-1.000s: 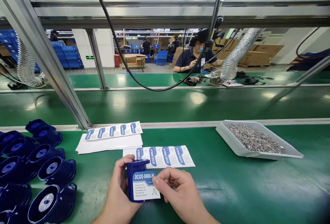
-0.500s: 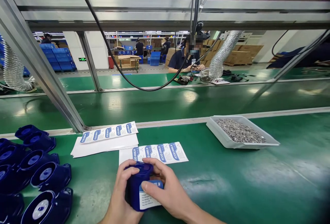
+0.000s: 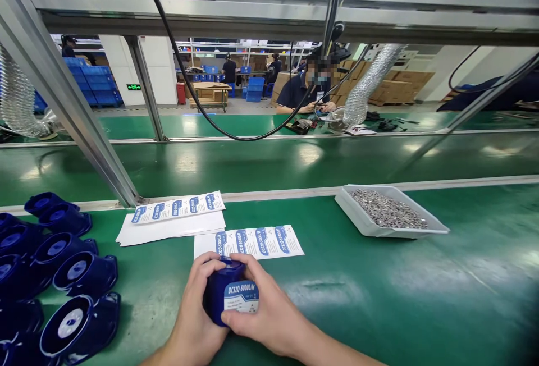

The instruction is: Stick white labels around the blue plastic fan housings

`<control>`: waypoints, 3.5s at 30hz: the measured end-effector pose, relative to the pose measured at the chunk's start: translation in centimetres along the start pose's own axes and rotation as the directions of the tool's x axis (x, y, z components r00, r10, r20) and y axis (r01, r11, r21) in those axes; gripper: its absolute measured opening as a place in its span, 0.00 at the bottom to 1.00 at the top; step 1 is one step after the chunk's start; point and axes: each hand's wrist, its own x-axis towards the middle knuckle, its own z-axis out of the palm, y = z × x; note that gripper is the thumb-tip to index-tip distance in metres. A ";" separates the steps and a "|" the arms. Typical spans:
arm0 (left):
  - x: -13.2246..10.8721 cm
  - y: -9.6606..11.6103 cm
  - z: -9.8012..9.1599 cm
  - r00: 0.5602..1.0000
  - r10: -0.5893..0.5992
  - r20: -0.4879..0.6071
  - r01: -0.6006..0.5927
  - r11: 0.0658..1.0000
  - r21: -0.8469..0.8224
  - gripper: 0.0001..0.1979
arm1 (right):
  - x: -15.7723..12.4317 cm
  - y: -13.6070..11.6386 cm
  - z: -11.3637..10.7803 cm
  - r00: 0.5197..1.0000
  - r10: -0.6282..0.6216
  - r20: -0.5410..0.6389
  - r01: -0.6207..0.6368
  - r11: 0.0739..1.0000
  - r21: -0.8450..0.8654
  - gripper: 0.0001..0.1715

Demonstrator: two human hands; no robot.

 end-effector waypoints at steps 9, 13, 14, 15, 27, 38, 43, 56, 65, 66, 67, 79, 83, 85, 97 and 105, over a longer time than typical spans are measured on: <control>-0.1 -0.9 0.1 0.998 0.052 0.043 -0.054 0.998 0.038 0.32 | 0.6 0.3 -0.5 0.999 0.024 -0.029 -0.022 0.996 0.081 0.51; -0.5 -1.4 0.1 0.997 0.071 0.033 -0.073 0.994 0.078 0.28 | 1.1 0.7 -0.6 0.998 -0.008 -0.062 0.018 0.987 0.162 0.46; -0.6 -1.5 0.1 0.996 0.086 0.036 -0.089 0.992 0.095 0.28 | 1.1 0.7 -0.6 0.998 -0.012 -0.063 0.023 0.983 0.181 0.45; -0.6 -1.6 0.1 0.994 0.102 0.041 -0.106 0.988 0.112 0.28 | 1.2 0.7 -0.6 0.998 -0.015 -0.063 0.027 0.980 0.196 0.43; 0.2 -0.7 0.7 0.987 -0.017 -0.159 0.010 0.999 -0.047 0.29 | 2.6 1.6 -1.4 0.996 -0.088 -0.013 0.086 0.907 0.412 0.49; 0.9 -0.5 1.3 0.955 -0.224 -0.196 0.164 0.945 -0.282 0.49 | 2.7 1.8 1.5 0.991 -0.136 -0.006 0.122 0.864 0.488 0.44; 2.1 0.6 -1.6 0.975 -0.223 0.010 0.205 0.878 -0.433 0.34 | 3.3 1.6 -2.3 0.954 -0.301 0.006 0.278 0.887 0.369 0.39; 4.4 1.5 -7.8 0.801 -0.285 0.527 0.150 0.947 0.284 0.39 | 2.6 2.0 -3.5 0.906 -0.352 0.234 0.399 0.895 -0.200 0.46; 3.2 1.4 -6.6 0.906 -0.255 0.338 0.127 0.925 0.357 0.26 | 3.1 2.3 -2.6 0.906 -0.381 0.186 0.412 0.895 -0.171 0.49; 3.0 1.3 -6.4 0.919 -0.239 0.314 0.122 0.929 0.349 0.26 | 3.1 2.5 -2.3 0.911 -0.380 0.159 0.404 0.900 -0.165 0.49; 2.9 1.3 -6.2 0.929 -0.226 0.294 0.119 0.933 0.339 0.25 | 3.1 2.6 -2.1 0.916 -0.379 0.129 0.397 0.904 -0.158 0.48; 3.2 3.1 -5.5 0.946 -0.185 0.267 0.109 0.955 0.275 0.18 | 2.9 2.9 -1.9 0.937 -0.337 0.086 0.337 0.941 0.019 0.47; 3.1 2.9 -5.5 0.949 -0.181 0.256 0.114 0.960 0.256 0.19 | 2.9 2.9 -2.0 0.939 -0.330 0.098 0.327 0.944 0.042 0.47; 3.1 3.0 -5.5 0.953 -0.174 0.249 0.119 0.968 0.221 0.18 | 2.8 2.8 -2.1 0.939 -0.325 0.112 0.321 0.946 0.055 0.46; 3.9 3.2 -5.5 0.931 -0.254 0.262 0.237 0.967 0.094 0.16 | 2.6 2.7 -2.0 0.962 -0.231 0.145 0.200 0.959 0.199 0.46; 3.9 3.1 -5.3 0.914 -0.316 0.256 0.316 0.948 0.045 0.17 | 2.6 2.7 -2.1 0.964 -0.219 0.151 0.186 0.961 0.207 0.47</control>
